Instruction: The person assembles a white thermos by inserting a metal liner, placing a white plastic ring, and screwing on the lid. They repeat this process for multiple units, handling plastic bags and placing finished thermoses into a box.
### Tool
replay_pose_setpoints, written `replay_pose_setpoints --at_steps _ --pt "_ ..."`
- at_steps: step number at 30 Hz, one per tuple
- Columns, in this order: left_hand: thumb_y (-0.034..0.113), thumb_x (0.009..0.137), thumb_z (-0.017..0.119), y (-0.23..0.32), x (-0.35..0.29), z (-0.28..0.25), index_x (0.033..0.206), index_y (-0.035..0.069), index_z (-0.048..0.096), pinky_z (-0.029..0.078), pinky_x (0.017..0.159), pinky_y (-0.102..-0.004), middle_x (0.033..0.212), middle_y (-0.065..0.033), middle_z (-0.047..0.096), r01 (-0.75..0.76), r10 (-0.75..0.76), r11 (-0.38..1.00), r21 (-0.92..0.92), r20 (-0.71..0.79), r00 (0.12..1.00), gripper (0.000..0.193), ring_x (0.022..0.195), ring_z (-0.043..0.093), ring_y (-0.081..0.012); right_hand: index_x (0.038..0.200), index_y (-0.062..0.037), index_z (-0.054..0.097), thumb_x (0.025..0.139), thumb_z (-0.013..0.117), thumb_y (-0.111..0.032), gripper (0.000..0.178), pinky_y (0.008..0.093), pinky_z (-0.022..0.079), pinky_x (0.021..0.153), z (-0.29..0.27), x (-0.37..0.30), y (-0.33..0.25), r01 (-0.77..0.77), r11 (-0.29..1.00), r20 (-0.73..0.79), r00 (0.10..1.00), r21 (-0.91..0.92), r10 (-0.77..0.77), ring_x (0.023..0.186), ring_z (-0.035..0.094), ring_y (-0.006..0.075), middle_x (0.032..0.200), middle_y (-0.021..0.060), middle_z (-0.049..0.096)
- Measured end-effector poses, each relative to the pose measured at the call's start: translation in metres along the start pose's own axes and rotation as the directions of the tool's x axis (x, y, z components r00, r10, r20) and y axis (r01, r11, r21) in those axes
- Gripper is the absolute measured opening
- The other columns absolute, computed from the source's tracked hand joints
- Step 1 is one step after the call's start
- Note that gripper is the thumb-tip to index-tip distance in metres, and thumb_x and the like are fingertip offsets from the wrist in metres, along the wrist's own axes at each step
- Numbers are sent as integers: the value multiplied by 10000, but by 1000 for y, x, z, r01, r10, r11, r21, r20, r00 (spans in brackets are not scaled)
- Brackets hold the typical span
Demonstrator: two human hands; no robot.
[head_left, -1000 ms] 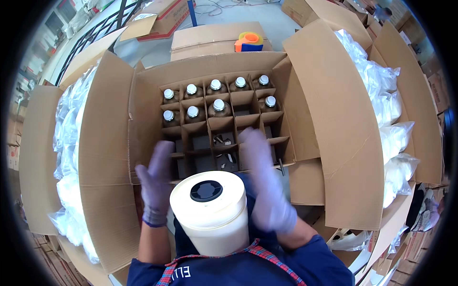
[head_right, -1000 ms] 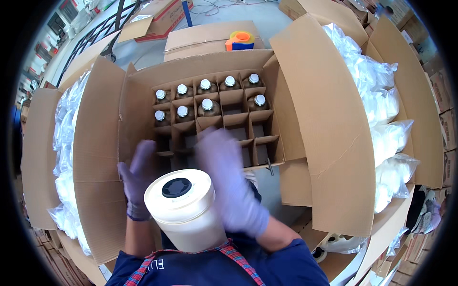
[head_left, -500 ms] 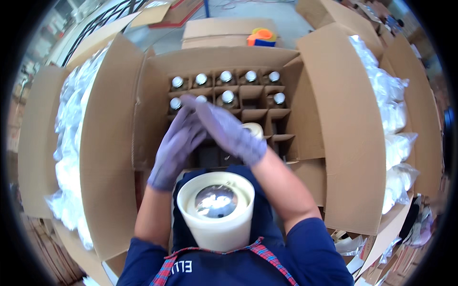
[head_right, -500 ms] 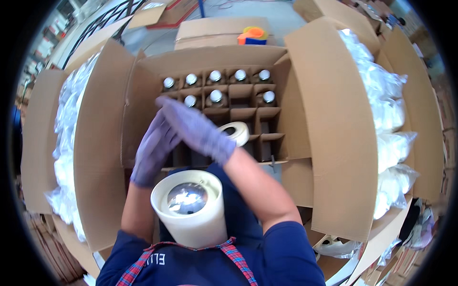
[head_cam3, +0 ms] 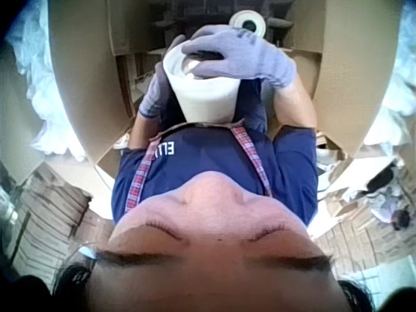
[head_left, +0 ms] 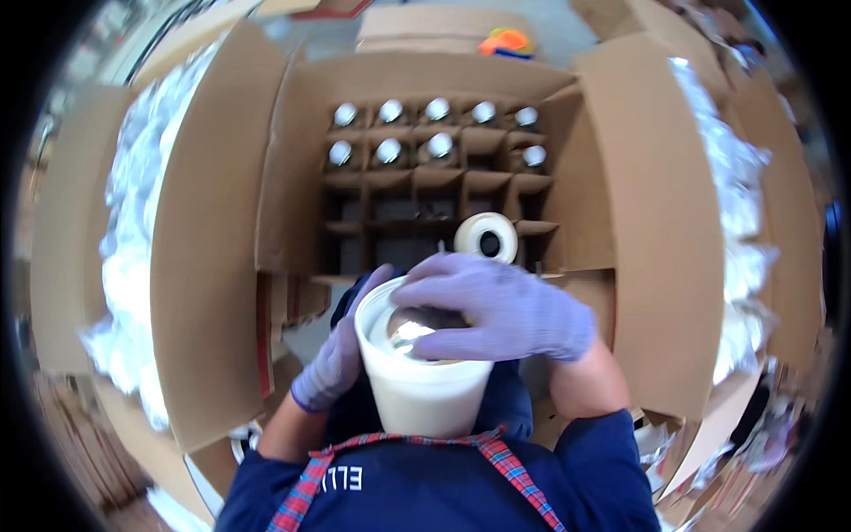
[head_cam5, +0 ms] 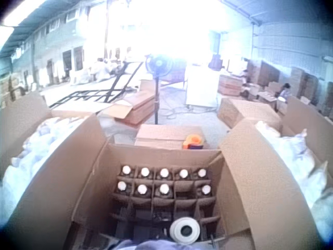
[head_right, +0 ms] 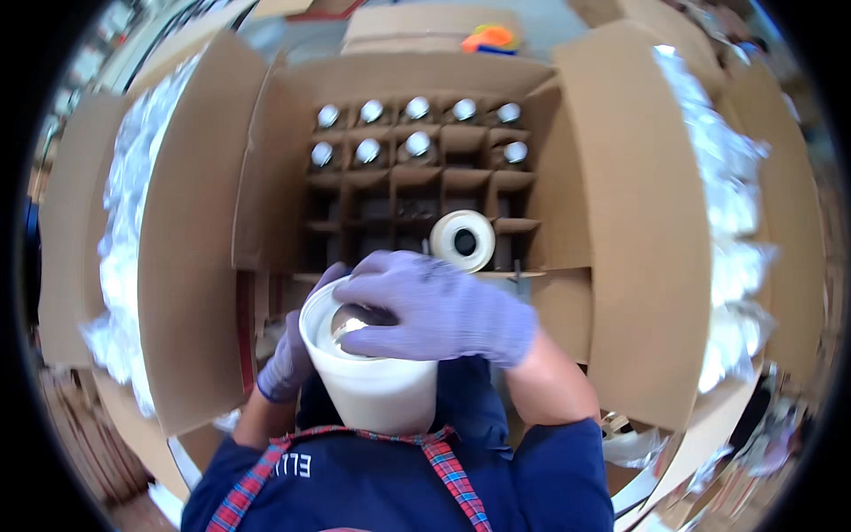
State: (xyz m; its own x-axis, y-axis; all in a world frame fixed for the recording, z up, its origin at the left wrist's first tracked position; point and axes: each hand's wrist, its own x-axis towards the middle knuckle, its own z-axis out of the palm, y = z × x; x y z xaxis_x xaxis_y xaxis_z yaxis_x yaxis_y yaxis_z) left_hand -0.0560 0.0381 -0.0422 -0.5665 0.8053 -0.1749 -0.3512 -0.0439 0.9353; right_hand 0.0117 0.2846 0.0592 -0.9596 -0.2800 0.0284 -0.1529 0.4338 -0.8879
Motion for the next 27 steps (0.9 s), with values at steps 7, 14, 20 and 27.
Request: replay_pose_setpoints --at_steps 7,14,20,27 --pt "486 801 783 16 -82 25 1574 -61 187 165 1239 -392 1630 -219 263 -88 -4 936 340 262 965 1119 1524 243 -313 1377 -35 554 905 713 -308 568 389 457 1055 5 -137 3 -112 989 -154 983 -92 97 1229 581 323 1328 193 590" --pt "159 716 908 -27 -141 28 1412 -2 436 448 1062 -392 1359 -152 542 -175 124 951 254 206 971 856 1238 565 -249 1572 -48 308 911 736 -319 833 378 283 1201 175 -310 4 -115 579 -326 731 807 600 1446 369 229 1555 143 419" --pt "420 888 638 24 -84 54 1108 7 599 552 754 -377 944 -220 675 -112 -76 681 723 222 972 469 844 707 -299 1494 -29 439 946 660 -438 719 351 391 1126 198 -337 65 -146 594 -328 718 791 613 1311 516 202 1432 106 559" --pt "405 819 782 49 -91 64 1411 17 480 511 965 -480 1400 -320 506 -556 130 543 630 591 796 770 1177 605 -456 1482 -43 476 1007 562 -339 567 334 378 1138 238 -353 69 -75 490 -360 584 868 728 1338 503 184 1461 100 545"
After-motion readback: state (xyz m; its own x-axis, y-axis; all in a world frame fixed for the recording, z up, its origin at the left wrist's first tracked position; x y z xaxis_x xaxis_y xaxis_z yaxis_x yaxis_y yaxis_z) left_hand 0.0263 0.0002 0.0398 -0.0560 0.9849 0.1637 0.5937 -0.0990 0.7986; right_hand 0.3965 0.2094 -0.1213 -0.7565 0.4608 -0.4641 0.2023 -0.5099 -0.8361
